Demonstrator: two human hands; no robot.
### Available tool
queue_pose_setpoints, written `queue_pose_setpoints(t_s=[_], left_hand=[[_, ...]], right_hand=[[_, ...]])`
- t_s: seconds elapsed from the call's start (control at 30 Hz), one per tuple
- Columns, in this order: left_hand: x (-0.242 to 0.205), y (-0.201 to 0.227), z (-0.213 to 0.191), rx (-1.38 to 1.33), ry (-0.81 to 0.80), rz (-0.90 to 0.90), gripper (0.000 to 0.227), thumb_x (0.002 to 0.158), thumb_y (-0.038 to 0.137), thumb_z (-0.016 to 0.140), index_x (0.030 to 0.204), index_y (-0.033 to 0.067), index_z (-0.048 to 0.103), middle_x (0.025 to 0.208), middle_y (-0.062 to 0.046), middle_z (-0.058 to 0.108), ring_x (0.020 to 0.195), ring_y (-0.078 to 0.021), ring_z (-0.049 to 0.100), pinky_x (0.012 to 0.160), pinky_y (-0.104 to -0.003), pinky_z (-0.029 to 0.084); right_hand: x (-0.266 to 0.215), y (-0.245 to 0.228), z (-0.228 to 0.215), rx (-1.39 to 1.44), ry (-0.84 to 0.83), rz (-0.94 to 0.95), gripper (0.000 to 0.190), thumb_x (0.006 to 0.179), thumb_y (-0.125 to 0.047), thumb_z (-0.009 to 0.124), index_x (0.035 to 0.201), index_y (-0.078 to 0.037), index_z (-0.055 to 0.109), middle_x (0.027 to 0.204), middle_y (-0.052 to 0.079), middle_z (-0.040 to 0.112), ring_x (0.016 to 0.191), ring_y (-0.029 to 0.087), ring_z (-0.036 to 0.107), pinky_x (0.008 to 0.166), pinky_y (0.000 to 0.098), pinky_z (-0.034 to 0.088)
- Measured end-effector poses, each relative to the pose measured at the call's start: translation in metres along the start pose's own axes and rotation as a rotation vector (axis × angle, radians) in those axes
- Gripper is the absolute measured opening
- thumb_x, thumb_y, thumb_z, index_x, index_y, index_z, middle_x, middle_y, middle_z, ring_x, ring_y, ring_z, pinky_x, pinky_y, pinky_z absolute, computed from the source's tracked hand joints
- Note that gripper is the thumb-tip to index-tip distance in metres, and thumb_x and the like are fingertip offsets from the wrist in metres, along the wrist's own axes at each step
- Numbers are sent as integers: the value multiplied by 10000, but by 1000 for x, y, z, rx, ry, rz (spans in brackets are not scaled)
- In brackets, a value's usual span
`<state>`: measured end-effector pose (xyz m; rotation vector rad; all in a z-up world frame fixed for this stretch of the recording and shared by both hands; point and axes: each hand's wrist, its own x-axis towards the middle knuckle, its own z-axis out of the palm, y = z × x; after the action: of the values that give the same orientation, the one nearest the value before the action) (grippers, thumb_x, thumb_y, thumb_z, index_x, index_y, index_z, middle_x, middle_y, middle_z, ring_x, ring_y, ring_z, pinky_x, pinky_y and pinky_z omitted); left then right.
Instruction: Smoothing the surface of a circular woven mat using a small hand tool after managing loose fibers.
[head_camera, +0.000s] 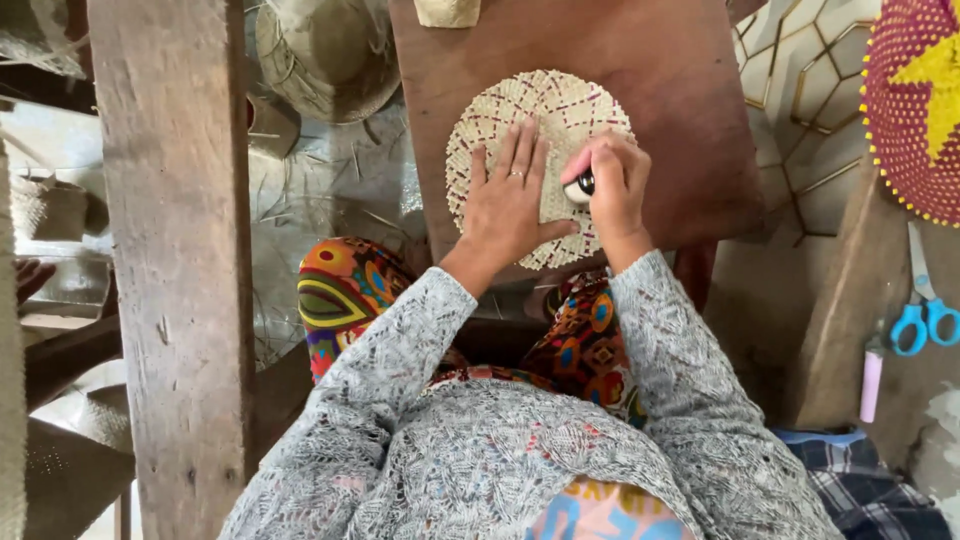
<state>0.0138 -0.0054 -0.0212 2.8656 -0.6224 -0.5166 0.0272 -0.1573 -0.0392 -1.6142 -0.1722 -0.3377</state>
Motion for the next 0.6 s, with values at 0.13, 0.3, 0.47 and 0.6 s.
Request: queue_pose_setpoints(t_s=[0.13,0.3,0.47,0.6], left_hand=[[-4,-2,-7,57,-20,81,1211,844,870,549,1632,30,173,1707,-193,111,1586,-327,70,1234,-618,107],[3,-3,-13,82,-83,111,1256,811,927,491,1630,32,164,1708,-190,88,1582,-332,41,1228,-630,108],[4,-7,-2,95,-42,84,1254,822,933,442,1633,23,149,1714,-174,52,1585,-310,20,1236,-614,85],[4,-8,1,81,-4,84,1241,822,920,477,1632,34,163,1714,-171,90,1585,-313,49,1230,-614,91]], right_hand=[[-20,-12,-2,-46,-59,13,349,936,-144,501,660,-55,696,619,97,657,588,178,564,629,294,468],[1,9,10,-67,-26,-10,379,963,-166,516,653,-60,706,619,102,650,578,183,550,600,310,463],[22,19,17,-25,-6,-43,380,937,-157,487,634,-71,700,626,101,687,610,190,629,642,304,499],[-8,-2,7,-2,-57,77,374,934,-154,490,649,-53,711,616,110,648,587,160,546,621,301,457]])
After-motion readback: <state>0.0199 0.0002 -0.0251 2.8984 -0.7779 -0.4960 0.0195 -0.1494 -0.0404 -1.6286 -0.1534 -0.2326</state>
